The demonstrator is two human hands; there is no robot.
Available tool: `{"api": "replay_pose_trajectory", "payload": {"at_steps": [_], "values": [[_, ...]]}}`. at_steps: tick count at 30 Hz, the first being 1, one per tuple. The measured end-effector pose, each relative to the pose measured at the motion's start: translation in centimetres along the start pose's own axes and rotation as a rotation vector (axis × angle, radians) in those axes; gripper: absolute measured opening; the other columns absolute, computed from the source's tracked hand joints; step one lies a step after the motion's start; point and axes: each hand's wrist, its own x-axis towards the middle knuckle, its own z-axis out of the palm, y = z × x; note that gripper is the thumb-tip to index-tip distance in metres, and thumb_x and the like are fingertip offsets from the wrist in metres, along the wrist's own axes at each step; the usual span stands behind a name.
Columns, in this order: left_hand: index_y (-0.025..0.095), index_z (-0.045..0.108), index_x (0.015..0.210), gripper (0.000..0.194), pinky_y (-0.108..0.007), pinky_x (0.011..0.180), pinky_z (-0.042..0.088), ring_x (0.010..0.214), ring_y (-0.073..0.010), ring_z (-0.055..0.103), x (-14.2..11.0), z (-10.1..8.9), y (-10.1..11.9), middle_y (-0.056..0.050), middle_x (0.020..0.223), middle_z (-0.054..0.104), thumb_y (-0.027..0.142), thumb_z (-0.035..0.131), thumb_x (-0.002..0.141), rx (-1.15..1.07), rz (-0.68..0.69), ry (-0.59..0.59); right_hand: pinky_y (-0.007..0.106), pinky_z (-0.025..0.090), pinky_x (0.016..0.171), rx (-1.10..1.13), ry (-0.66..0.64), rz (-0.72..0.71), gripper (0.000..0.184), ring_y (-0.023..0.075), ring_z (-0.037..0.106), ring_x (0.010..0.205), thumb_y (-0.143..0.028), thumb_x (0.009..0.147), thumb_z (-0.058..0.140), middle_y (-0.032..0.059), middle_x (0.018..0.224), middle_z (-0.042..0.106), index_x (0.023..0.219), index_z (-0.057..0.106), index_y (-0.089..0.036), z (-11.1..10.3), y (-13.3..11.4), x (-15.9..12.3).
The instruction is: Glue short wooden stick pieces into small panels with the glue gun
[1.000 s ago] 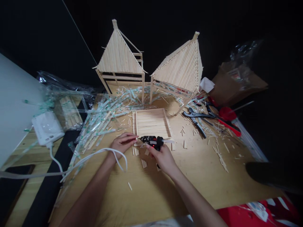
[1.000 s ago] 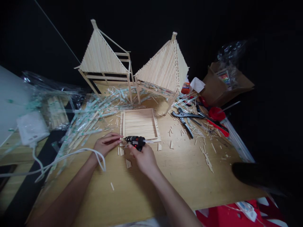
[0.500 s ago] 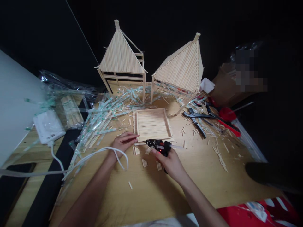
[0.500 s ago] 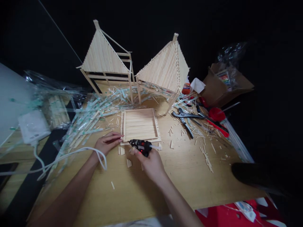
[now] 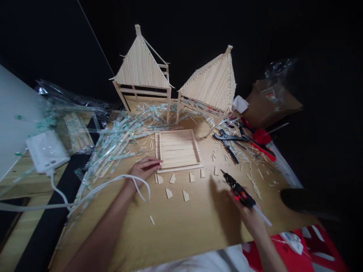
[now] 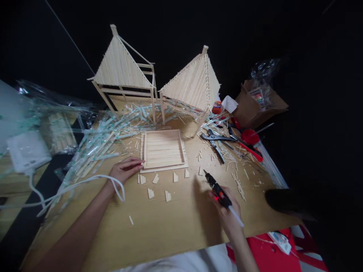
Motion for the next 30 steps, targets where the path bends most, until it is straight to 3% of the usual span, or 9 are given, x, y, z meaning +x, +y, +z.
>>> {"api": "replay_pose_trajectory", "payload": {"at_steps": [4,8,21,30], "values": [[0.025,0.074,0.093,0.022,-0.031,0.08,0.052,0.089,-0.0186,0.062,0.0,0.0,-0.3,-0.005,0.094,0.067,0.038,0.069,0.075,-0.008,-0.007,0.005,0.035,0.049,0.071,-0.07,0.076,0.105,0.036,0.027,0.063,0.078,-0.053,0.069,0.062,0.009,0.079,0.069,0.081,0.064,-0.019,-1.2,2.6,-0.4],[0.026,0.074,0.093,0.022,-0.031,0.08,0.052,0.089,-0.0187,0.063,-0.1,0.1,-0.4,-0.005,0.093,0.067,0.038,0.069,0.075,-0.013,-0.011,0.005,0.038,0.05,0.075,-0.071,0.11,0.161,0.046,0.0304,0.064,0.085,-0.056,0.067,0.06,0.0124,0.085,0.072,0.087,0.067,-0.015,-1.0,3.8,-0.5],[0.024,0.074,0.09,0.02,-0.036,0.085,0.052,0.092,-0.0204,0.065,0.0,0.2,0.0,-0.006,0.095,0.071,0.038,0.069,0.075,-0.036,0.003,0.013,0.044,0.042,0.093,-0.076,0.06,0.147,0.055,0.0328,0.058,0.108,-0.055,0.077,0.057,0.0148,0.109,0.069,0.11,0.065,-0.012,0.0,4.7,0.1],[0.024,0.075,0.087,0.018,-0.035,0.082,0.054,0.089,-0.0202,0.066,0.0,0.2,0.2,-0.005,0.093,0.072,0.036,0.07,0.074,-0.036,0.001,0.02,0.043,0.042,0.091,-0.064,0.056,0.067,0.05,0.0314,0.06,0.104,-0.052,0.079,0.057,0.0148,0.108,0.069,0.108,0.066,-0.012,0.2,4.7,0.7]]}}
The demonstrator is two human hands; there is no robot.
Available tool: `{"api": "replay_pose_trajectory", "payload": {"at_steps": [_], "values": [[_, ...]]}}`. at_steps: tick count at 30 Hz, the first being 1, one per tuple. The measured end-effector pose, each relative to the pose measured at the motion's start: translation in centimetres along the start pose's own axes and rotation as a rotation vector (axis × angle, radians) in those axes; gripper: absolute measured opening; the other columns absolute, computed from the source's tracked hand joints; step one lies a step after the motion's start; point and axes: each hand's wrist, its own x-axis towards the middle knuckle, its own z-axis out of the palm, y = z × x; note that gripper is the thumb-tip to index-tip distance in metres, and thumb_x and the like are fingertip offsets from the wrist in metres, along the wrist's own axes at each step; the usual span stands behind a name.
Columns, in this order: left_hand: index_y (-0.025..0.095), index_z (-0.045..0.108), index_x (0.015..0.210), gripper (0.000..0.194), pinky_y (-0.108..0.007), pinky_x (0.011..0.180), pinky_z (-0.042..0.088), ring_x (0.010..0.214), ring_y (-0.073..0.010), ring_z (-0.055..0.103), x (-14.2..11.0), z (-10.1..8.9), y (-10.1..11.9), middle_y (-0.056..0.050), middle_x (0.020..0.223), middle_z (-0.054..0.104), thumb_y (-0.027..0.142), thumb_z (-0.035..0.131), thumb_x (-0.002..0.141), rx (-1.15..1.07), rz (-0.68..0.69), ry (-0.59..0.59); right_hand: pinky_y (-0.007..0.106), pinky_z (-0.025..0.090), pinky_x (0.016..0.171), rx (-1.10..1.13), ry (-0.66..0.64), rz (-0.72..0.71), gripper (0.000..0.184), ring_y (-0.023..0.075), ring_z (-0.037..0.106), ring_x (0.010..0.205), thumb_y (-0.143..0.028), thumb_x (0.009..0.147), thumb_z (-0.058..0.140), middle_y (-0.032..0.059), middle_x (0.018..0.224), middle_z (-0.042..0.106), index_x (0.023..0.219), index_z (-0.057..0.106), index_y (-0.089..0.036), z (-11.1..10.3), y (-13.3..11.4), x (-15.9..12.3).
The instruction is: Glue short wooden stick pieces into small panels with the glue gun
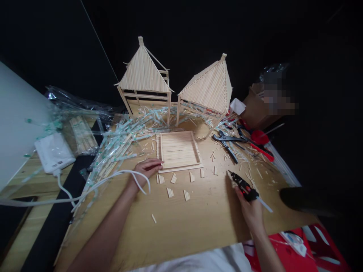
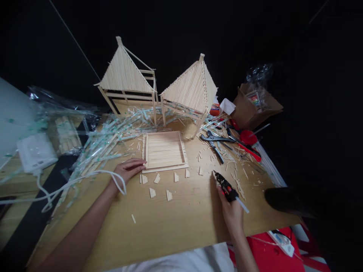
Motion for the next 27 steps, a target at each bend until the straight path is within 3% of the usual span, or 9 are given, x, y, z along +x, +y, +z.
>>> {"api": "replay_pose_trajectory", "payload": {"at_steps": [8,13,18,20,21,24,27], "values": [[0.024,0.074,0.089,0.019,-0.034,0.082,0.053,0.09,-0.02,0.065,0.0,0.0,-0.3,-0.006,0.094,0.071,0.036,0.069,0.075,-0.006,-0.004,-0.01,0.039,0.046,0.077,-0.132,-0.07,0.036,0.047,0.0304,0.063,0.09,-0.056,0.076,0.058,0.0109,0.093,0.071,0.099,0.065,-0.016,-1.1,-1.0,-0.5],[0.025,0.074,0.089,0.019,-0.034,0.084,0.052,0.09,-0.0195,0.065,0.0,0.1,-0.3,-0.005,0.095,0.071,0.035,0.07,0.075,-0.018,-0.01,-0.011,0.035,0.047,0.066,-0.266,-0.149,0.092,0.057,0.0298,0.065,0.082,-0.062,0.071,0.06,0.0094,0.088,0.071,0.105,0.061,-0.016,-2.0,-0.3,-0.8],[0.023,0.075,0.089,0.018,-0.032,0.083,0.052,0.09,-0.0191,0.065,0.0,0.2,-0.1,-0.005,0.094,0.071,0.033,0.071,0.074,-0.036,-0.018,-0.005,0.039,0.047,0.066,-0.706,-0.182,-0.008,0.065,0.034,0.064,0.084,-0.067,0.069,0.057,0.0157,0.088,0.067,0.106,0.06,-0.014,-4.5,-0.9,-2.6],[0.023,0.075,0.088,0.018,-0.032,0.083,0.052,0.09,-0.0192,0.065,0.0,0.1,-0.1,-0.005,0.094,0.071,0.033,0.071,0.074,-0.041,-0.019,-0.004,0.038,0.046,0.063,-0.822,-0.182,-0.01,0.058,0.0326,0.065,0.077,-0.066,0.07,0.057,0.0168,0.09,0.066,0.099,0.063,-0.016,-5.3,-2.1,-3.7],[0.023,0.075,0.089,0.018,-0.032,0.083,0.052,0.09,-0.0191,0.065,0.0,0.1,-0.1,-0.005,0.094,0.071,0.033,0.071,0.074,-0.043,-0.019,-0.006,0.036,0.046,0.059,-0.808,-0.247,-0.002,0.048,0.0292,0.065,0.07,-0.063,0.073,0.056,0.014,0.088,0.067,0.091,0.065,-0.02,-5.4,-2.9,-4.2],[0.024,0.074,0.089,0.017,-0.032,0.083,0.052,0.09,-0.0188,0.065,0.0,0.1,-0.2,-0.005,0.095,0.071,0.032,0.071,0.074,-0.05,-0.022,-0.013,0.029,0.042,0.054,-0.615,-0.532,-0.034,0.029,0.0214,0.064,0.063,-0.05,0.083,0.05,0.0043,0.077,0.067,0.074,0.064,-0.025,-3.9,-6.3,-5.1],[0.024,0.074,0.09,0.018,-0.033,0.084,0.051,0.091,-0.019,0.064,0.0,0.0,-0.3,-0.005,0.095,0.07,0.032,0.071,0.075,-0.055,-0.024,-0.022,0.027,0.043,0.065,-0.397,-0.588,-0.18,0.021,0.0183,0.064,0.071,-0.032,0.088,0.048,0.0028,0.084,0.068,0.084,0.067,-0.024,0.2,-10.2,-4.7]]}}
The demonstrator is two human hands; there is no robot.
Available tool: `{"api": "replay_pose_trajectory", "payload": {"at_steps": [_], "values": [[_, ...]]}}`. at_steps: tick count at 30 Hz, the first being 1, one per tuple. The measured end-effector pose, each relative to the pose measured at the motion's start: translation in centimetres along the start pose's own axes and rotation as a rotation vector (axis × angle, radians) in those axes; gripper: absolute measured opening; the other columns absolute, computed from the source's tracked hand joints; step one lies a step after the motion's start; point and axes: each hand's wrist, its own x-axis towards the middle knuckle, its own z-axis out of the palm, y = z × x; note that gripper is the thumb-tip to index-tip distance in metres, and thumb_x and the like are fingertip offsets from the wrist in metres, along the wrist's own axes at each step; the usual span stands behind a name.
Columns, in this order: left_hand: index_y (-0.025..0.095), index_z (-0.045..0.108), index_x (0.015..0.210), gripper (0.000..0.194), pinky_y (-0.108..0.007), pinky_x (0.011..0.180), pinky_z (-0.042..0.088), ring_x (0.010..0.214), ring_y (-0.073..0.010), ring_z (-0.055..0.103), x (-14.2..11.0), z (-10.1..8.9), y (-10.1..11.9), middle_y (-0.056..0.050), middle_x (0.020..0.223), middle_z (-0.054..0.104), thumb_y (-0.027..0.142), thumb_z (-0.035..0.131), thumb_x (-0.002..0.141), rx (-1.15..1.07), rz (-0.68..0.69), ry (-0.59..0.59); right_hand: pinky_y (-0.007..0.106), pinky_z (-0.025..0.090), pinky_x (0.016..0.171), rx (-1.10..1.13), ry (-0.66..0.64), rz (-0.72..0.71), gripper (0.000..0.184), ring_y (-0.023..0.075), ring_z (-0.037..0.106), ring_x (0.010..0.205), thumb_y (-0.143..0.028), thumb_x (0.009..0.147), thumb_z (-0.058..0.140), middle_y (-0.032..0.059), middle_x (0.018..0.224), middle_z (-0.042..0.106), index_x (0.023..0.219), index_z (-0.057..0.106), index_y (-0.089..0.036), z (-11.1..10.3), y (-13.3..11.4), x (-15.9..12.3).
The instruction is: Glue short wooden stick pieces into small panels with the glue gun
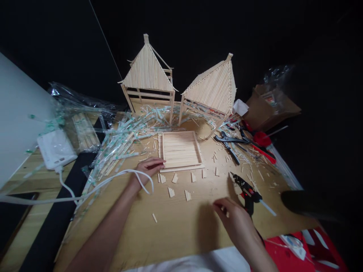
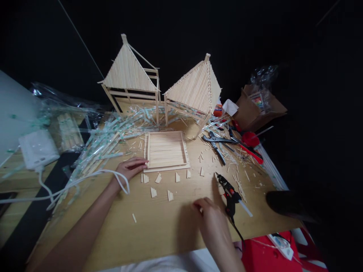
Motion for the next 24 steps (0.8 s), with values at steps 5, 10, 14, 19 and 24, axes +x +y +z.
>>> {"api": "replay_pose_trajectory", "payload": {"at_steps": [5,10,14,19,24], "values": [[0.023,0.074,0.091,0.019,-0.032,0.085,0.05,0.093,-0.0194,0.063,0.0,0.0,0.1,-0.005,0.095,0.07,0.033,0.07,0.076,-0.005,0.001,-0.009,0.025,0.041,0.068,0.062,0.113,-0.149,0.016,0.0171,0.063,0.076,-0.023,0.087,0.053,0.0033,0.089,0.067,0.092,0.069,-0.023,3.6,-6.2,6.3],[0.024,0.074,0.093,0.02,-0.032,0.088,0.049,0.094,-0.0189,0.063,0.0,0.1,0.2,-0.004,0.096,0.069,0.033,0.069,0.076,-0.011,-0.01,-0.015,0.027,0.038,0.061,0.023,0.134,-0.143,0.008,0.0203,0.06,0.071,-0.028,0.076,0.068,0.0049,0.081,0.065,0.078,0.067,-0.02,6.0,-8.6,8.9],[0.025,0.074,0.096,0.021,-0.033,0.089,0.048,0.094,-0.0188,0.062,-0.1,0.1,0.1,-0.005,0.098,0.069,0.033,0.068,0.078,-0.018,-0.026,-0.024,0.027,0.038,0.062,0.029,0.14,-0.136,0.011,0.0212,0.061,0.074,-0.022,0.072,0.069,0.0054,0.085,0.066,0.083,0.067,-0.02,6.4,-9.0,9.1],[0.025,0.074,0.097,0.021,-0.034,0.091,0.046,0.098,-0.0197,0.062,-0.1,0.0,-0.1,-0.005,0.101,0.068,0.031,0.068,0.078,-0.03,-0.044,-0.027,0.026,0.039,0.062,0.096,0.133,-0.158,0.015,0.0201,0.062,0.077,-0.015,0.07,0.065,0.0038,0.085,0.068,0.084,0.066,-0.021,6.7,-9.2,9.3],[0.025,0.074,0.093,0.018,-0.033,0.093,0.045,0.097,-0.0192,0.062,-0.1,0.0,0.0,-0.005,0.1,0.068,0.03,0.068,0.077,-0.05,-0.038,-0.039,0.023,0.043,0.06,0.234,0.107,-0.232,0.004,0.0153,0.062,0.065,-0.018,0.077,0.063,0.0,0.072,0.069,0.078,0.067,-0.021,6.8,-9.3,9.8]]}}
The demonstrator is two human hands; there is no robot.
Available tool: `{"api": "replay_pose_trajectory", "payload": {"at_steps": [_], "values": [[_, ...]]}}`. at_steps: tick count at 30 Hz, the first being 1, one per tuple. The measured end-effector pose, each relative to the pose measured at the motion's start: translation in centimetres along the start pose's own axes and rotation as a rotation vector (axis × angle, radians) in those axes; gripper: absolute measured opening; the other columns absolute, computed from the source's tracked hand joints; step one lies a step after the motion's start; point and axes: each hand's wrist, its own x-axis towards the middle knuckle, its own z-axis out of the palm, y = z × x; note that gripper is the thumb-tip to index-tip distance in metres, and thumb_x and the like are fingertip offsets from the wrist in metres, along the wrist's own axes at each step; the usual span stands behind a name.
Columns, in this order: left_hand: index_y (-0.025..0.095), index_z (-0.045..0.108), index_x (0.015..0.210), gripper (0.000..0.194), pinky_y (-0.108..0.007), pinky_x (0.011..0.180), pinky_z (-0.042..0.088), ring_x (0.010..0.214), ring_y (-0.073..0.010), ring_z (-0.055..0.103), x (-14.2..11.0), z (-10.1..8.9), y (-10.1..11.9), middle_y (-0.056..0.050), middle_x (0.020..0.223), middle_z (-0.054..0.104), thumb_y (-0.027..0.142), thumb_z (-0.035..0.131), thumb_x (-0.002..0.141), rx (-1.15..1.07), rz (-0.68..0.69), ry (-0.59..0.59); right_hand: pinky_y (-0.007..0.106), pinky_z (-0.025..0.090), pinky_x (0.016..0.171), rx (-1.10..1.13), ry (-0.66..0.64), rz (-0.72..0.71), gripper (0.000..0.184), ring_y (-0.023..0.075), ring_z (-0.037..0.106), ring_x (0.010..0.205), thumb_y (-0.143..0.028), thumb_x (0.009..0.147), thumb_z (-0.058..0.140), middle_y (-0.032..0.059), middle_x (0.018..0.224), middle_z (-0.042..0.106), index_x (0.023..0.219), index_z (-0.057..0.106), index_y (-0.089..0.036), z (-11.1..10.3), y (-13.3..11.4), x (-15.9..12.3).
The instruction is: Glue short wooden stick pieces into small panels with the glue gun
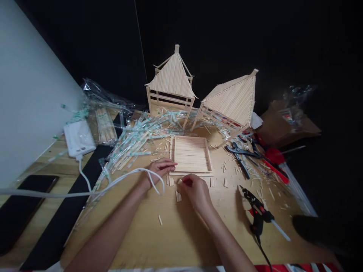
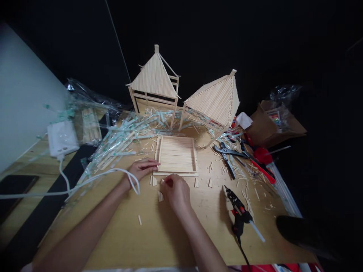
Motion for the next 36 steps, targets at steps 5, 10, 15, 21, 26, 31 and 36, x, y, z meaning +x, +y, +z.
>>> {"api": "replay_pose_trajectory", "payload": {"at_steps": [5,10,15,21,26,31,36], "values": [[0.025,0.074,0.094,0.018,-0.033,0.092,0.046,0.097,-0.0186,0.061,0.1,-0.1,0.1,-0.005,0.1,0.067,0.03,0.065,0.08,-0.013,0.014,-0.009,0.023,0.046,0.065,0.116,0.04,-0.117,0.007,0.0144,0.062,0.071,-0.025,0.082,0.061,0.0001,0.079,0.068,0.083,0.066,-0.021,-0.6,-0.7,1.3],[0.025,0.074,0.095,0.018,-0.034,0.092,0.046,0.097,-0.0191,0.061,0.0,0.0,0.1,-0.005,0.101,0.067,0.03,0.064,0.08,-0.018,0.02,-0.019,0.024,0.048,0.066,0.142,0.047,-0.223,0.009,0.016,0.061,0.081,-0.021,0.084,0.057,0.0019,0.085,0.067,0.086,0.066,-0.022,-0.9,-1.1,2.4],[0.024,0.074,0.095,0.018,-0.035,0.092,0.046,0.097,-0.0194,0.061,0.0,0.1,0.3,-0.006,0.1,0.068,0.03,0.065,0.08,-0.027,0.036,-0.014,0.026,0.049,0.067,0.133,0.039,-0.259,0.011,0.0173,0.06,0.082,-0.02,0.085,0.055,0.0033,0.087,0.066,0.088,0.065,-0.022,-0.8,-0.8,2.7],[0.024,0.074,0.096,0.018,-0.033,0.091,0.046,0.095,-0.0188,0.062,0.0,0.2,0.1,-0.005,0.1,0.068,0.028,0.065,0.08,-0.033,0.061,-0.012,0.028,0.05,0.071,0.112,0.024,-0.268,0.011,0.0183,0.06,0.085,-0.022,0.085,0.054,0.0036,0.088,0.065,0.089,0.065,-0.022,-0.5,-0.4,2.9],[0.024,0.074,0.095,0.018,-0.033,0.091,0.046,0.095,-0.0185,0.062,0.1,0.2,-0.2,-0.005,0.099,0.068,0.029,0.065,0.081,-0.039,0.076,-0.011,0.027,0.05,0.071,0.11,0.018,-0.277,0.011,0.0173,0.06,0.085,-0.021,0.085,0.055,0.0029,0.087,0.065,0.089,0.065,-0.022,-0.4,-0.3,3.1],[0.023,0.074,0.093,0.017,-0.034,0.089,0.047,0.093,-0.0188,0.062,0.1,0.2,-0.1,-0.006,0.097,0.069,0.03,0.065,0.08,-0.044,0.079,-0.008,0.027,0.051,0.07,0.115,0.017,-0.276,0.011,0.0168,0.06,0.083,-0.021,0.085,0.054,0.0032,0.087,0.064,0.089,0.064,-0.021,-0.4,-0.4,3.1],[0.022,0.075,0.09,0.016,-0.034,0.088,0.047,0.092,-0.0189,0.063,0.1,0.2,0.2,-0.006,0.096,0.069,0.031,0.066,0.079,-0.05,0.07,-0.002,0.027,0.051,0.069,0.125,0.021,-0.269,0.012,0.0175,0.06,0.083,-0.023,0.086,0.053,0.0041,0.087,0.064,0.089,0.064,-0.021,-0.2,-0.3,3.1]]}}
